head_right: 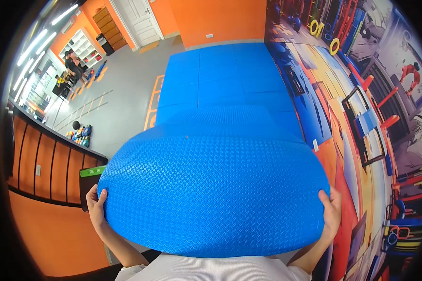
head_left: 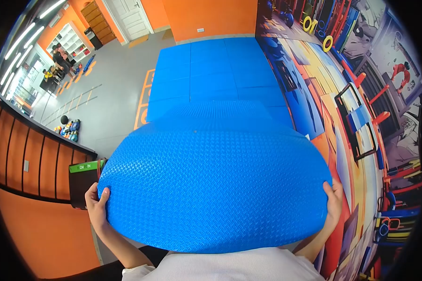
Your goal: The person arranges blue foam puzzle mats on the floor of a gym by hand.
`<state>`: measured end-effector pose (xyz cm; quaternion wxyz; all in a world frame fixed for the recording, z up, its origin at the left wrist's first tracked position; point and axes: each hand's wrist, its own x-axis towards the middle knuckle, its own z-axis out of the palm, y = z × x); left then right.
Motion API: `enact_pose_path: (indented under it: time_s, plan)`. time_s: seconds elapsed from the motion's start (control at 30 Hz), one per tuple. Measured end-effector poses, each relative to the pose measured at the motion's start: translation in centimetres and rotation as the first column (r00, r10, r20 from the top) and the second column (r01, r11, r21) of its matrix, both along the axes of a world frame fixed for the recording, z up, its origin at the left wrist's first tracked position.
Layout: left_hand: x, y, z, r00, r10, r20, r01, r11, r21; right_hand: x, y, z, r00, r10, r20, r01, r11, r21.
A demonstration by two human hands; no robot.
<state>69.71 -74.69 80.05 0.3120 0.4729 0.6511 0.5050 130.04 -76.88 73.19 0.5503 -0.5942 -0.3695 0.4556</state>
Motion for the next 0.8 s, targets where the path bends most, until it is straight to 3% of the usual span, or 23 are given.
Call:
enact_pose_path:
  time_s: [0.17, 0.23, 0.3, 0.37, 0.4, 0.43, 0.5, 0.57, 0.6, 0.63, 0.7, 0.8]
  plan:
    - [-1.1, -5.2, -2.4, 0.995, -0.051, 0.091, 0.063, 0.99, -0.129, -2.1, -6.6, -0.8, 0.992, 0.109, -0.071, -0.118, 0.983, -0.141]
    - [-1.4, -7.3, -3.2, 0.994, -0.054, 0.1, 0.077, 0.964, -0.254, -2.4, -8.7, -1.6, 0.976, 0.118, -0.185, -0.162, 0.956, -0.245]
    - [-2.6, -9.6, -5.3, 0.995, -0.094, 0.043, 0.103, 0.927, -0.362, -2.0, -10.4, -3.7, 0.967, 0.17, -0.189, -0.215, 0.943, -0.253]
    - [-3.5, -11.8, -8.1, 0.991, -0.133, -0.001, 0.119, 0.892, -0.435, -2.2, -12.5, -5.6, 0.933, 0.155, -0.325, -0.253, 0.925, -0.283]
    - [-3.5, -12.9, -9.8, 0.991, -0.115, 0.063, 0.131, 0.878, -0.46, -1.4, -13.4, -7.4, 0.914, 0.205, -0.351, -0.316, 0.901, -0.298]
    - [-3.8, -14.1, -12.2, 0.99, -0.108, 0.094, 0.14, 0.862, -0.488, -0.7, -14.7, -10.2, 0.915, 0.21, -0.345, -0.318, 0.901, -0.294]
    - [-4.5, -17.1, -17.9, 0.989, -0.146, 0.021, 0.134, 0.833, -0.536, 0.1, -17.3, -15.7, 0.995, 0.1, 0.002, -0.088, 0.882, -0.462]
    - [-5.8, -20.7, -23.6, 0.99, -0.14, 0.018, 0.119, 0.759, -0.64, 0.4, -19.1, -17.8, 0.98, 0.198, -0.015, -0.174, 0.821, -0.543]
    - [-5.1, -22.6, -24.1, 0.994, -0.107, 0.022, 0.092, 0.714, -0.694, 0.6, -20.2, -18.5, 0.96, 0.277, -0.042, -0.241, 0.741, -0.626]
    - [-4.3, -24.3, -24.5, 0.993, -0.118, -0.026, 0.06, 0.674, -0.737, 0.3, -21.5, -18.6, 0.958, 0.286, -0.038, -0.246, 0.743, -0.622]
    - [-3.5, -28.6, -27.3, 0.997, -0.068, -0.02, 0.031, 0.679, -0.733, -0.5, -24.6, -18.6, 0.994, 0.108, -0.023, -0.092, 0.703, -0.705]
    - [-2.7, -35.3, -31.1, 0.993, -0.12, -0.008, 0.064, 0.584, -0.809, 1.5, -30.3, -20.9, 0.973, 0.158, -0.169, -0.231, 0.706, -0.669]
